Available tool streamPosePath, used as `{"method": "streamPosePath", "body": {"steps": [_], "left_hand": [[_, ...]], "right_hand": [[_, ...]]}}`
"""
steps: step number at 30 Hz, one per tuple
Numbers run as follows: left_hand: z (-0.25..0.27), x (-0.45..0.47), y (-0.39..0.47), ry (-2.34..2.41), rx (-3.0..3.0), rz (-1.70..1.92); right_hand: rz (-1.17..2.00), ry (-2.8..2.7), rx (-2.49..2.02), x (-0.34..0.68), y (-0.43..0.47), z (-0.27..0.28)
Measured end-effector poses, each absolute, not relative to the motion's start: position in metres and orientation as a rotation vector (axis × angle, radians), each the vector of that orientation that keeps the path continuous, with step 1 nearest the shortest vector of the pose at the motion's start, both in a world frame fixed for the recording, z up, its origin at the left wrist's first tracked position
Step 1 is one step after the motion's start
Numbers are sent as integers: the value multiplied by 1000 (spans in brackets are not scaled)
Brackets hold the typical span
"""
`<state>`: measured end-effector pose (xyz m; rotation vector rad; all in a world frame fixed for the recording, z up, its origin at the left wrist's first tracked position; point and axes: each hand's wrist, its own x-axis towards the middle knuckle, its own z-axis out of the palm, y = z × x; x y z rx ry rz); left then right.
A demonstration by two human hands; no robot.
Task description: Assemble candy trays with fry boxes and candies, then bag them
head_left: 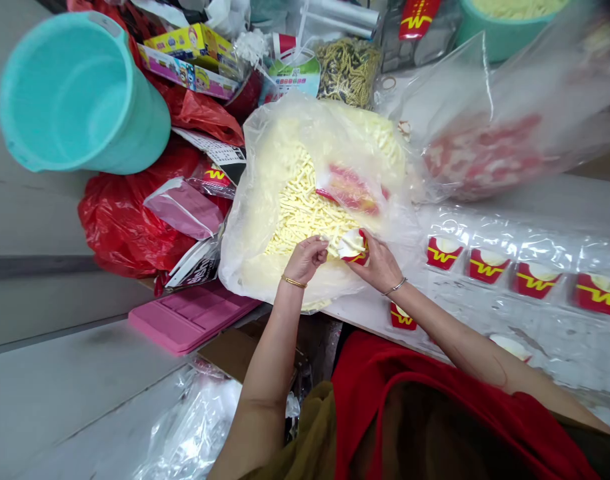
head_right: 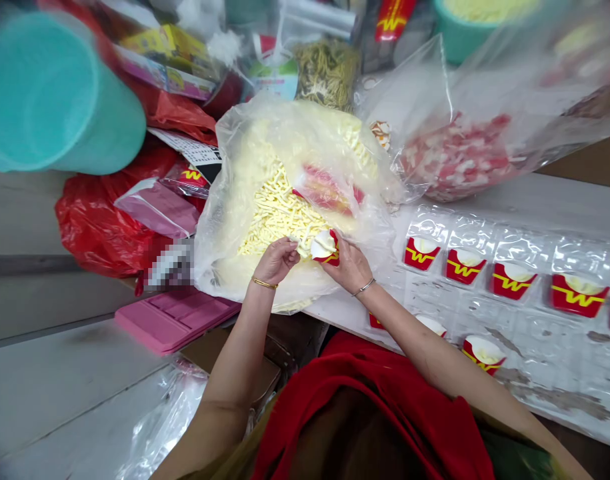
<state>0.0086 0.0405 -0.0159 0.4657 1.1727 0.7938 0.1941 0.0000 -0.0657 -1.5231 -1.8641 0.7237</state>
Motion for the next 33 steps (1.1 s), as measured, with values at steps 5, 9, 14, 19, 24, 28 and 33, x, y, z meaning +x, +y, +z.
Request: {"method": "streamPosePath", "body": {"steps": [5,9,14,19,24,28,33], "left_hand": [[-15,12,43,1204,676,648],[-17,12,46,1239,735,627],[-19,11,43,1177,636,684],[-20,12,42,1170,590,683],[-20,13,44,1130,515,688],[-19,12,43,1104,473,676],[-20,13,43,1124,522,676]], "right_hand": [[755,-1865,-1482,190,3,-61],[774,-1838,-1474,188,4,-59],[757,-1827,-1456,189,3,-60],[791,-1820,-1461,190,1,-61],[797,-1783,-1482,191,0,-62],[803,-1778,-1498,191,1,-60],[800,-1774,-1497,191,1,-60]]}}
